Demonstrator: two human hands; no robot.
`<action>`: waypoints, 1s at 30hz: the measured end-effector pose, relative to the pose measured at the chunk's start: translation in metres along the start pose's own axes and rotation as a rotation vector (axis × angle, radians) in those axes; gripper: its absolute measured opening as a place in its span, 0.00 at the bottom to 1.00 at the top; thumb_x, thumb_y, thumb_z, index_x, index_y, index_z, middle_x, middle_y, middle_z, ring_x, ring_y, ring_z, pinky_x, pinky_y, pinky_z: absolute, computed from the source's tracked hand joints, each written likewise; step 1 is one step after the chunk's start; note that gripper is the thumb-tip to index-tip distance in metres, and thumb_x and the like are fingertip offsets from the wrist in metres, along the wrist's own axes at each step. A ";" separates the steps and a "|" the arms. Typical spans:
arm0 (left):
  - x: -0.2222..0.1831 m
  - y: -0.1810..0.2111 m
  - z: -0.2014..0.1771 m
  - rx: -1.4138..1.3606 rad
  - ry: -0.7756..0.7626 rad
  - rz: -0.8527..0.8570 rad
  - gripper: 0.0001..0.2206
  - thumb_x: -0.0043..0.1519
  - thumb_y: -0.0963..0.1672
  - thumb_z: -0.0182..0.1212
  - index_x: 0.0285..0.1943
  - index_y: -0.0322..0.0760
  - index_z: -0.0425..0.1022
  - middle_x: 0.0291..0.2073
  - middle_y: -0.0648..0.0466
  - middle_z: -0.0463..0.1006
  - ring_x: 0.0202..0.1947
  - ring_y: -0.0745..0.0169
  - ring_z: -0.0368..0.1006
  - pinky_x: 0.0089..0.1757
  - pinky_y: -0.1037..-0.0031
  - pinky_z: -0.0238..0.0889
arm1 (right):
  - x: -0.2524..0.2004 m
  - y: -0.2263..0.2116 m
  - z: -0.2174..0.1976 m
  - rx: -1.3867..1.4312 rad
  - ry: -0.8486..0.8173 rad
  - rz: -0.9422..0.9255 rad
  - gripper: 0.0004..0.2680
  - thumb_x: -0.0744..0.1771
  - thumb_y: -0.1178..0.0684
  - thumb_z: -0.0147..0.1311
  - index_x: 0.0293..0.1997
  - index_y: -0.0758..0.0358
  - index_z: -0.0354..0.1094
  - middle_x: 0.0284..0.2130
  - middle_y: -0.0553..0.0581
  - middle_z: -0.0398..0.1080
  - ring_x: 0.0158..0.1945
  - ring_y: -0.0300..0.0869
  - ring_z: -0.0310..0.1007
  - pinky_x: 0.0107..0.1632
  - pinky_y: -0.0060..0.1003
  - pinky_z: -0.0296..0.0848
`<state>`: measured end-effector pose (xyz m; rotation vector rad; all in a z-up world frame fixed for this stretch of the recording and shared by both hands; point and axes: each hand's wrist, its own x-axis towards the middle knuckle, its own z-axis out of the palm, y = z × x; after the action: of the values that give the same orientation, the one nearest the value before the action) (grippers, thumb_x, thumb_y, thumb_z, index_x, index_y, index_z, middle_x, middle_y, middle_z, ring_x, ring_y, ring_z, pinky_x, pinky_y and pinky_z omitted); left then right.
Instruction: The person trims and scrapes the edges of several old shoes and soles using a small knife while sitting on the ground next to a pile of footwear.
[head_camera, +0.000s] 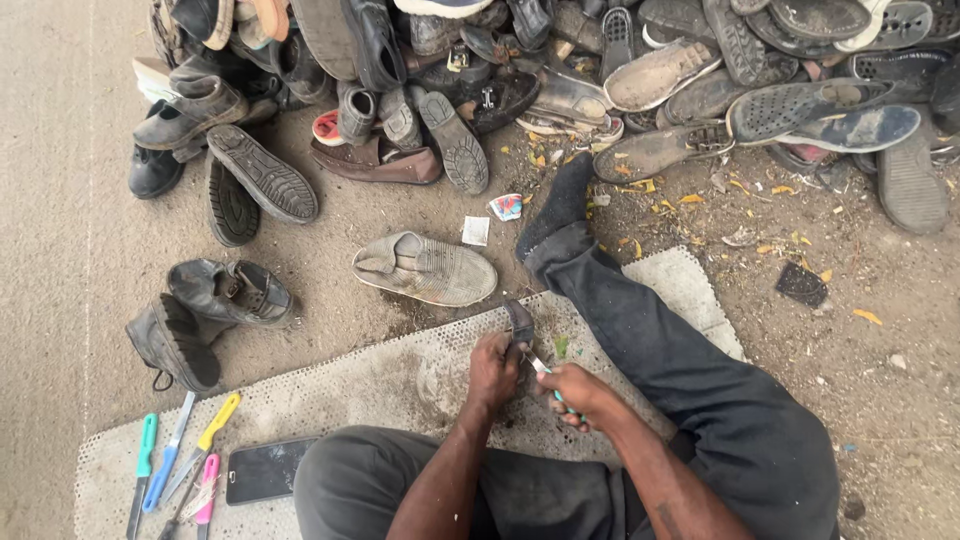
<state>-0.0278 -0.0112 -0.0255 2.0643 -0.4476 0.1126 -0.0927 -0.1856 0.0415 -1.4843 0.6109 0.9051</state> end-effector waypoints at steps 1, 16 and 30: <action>0.000 0.002 0.001 -0.003 -0.018 -0.040 0.09 0.62 0.42 0.64 0.29 0.34 0.74 0.25 0.50 0.74 0.29 0.52 0.69 0.36 0.60 0.64 | 0.001 0.004 0.005 -0.015 0.041 -0.003 0.15 0.72 0.43 0.43 0.48 0.67 0.69 0.15 0.47 0.58 0.11 0.33 0.52 0.14 0.34 0.49; 0.006 0.021 -0.002 -0.243 0.164 -0.310 0.06 0.59 0.43 0.65 0.37 0.34 0.81 0.31 0.52 0.76 0.30 0.53 0.74 0.34 0.63 0.68 | 0.036 0.072 0.063 -0.501 0.577 -0.281 0.14 0.70 0.44 0.45 0.40 0.66 0.70 0.37 0.73 0.74 0.45 0.66 0.74 0.48 0.57 0.71; 0.012 0.002 0.018 -0.345 0.223 -0.567 0.09 0.61 0.45 0.65 0.32 0.34 0.80 0.29 0.56 0.75 0.28 0.60 0.70 0.31 0.64 0.65 | 0.029 0.089 0.081 -0.547 0.533 -0.380 0.12 0.70 0.50 0.44 0.44 0.67 0.73 0.39 0.75 0.75 0.47 0.65 0.75 0.47 0.56 0.73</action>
<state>-0.0194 -0.0306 -0.0302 1.7394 0.2486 -0.0708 -0.1639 -0.1135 -0.0302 -2.2790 0.4444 0.3795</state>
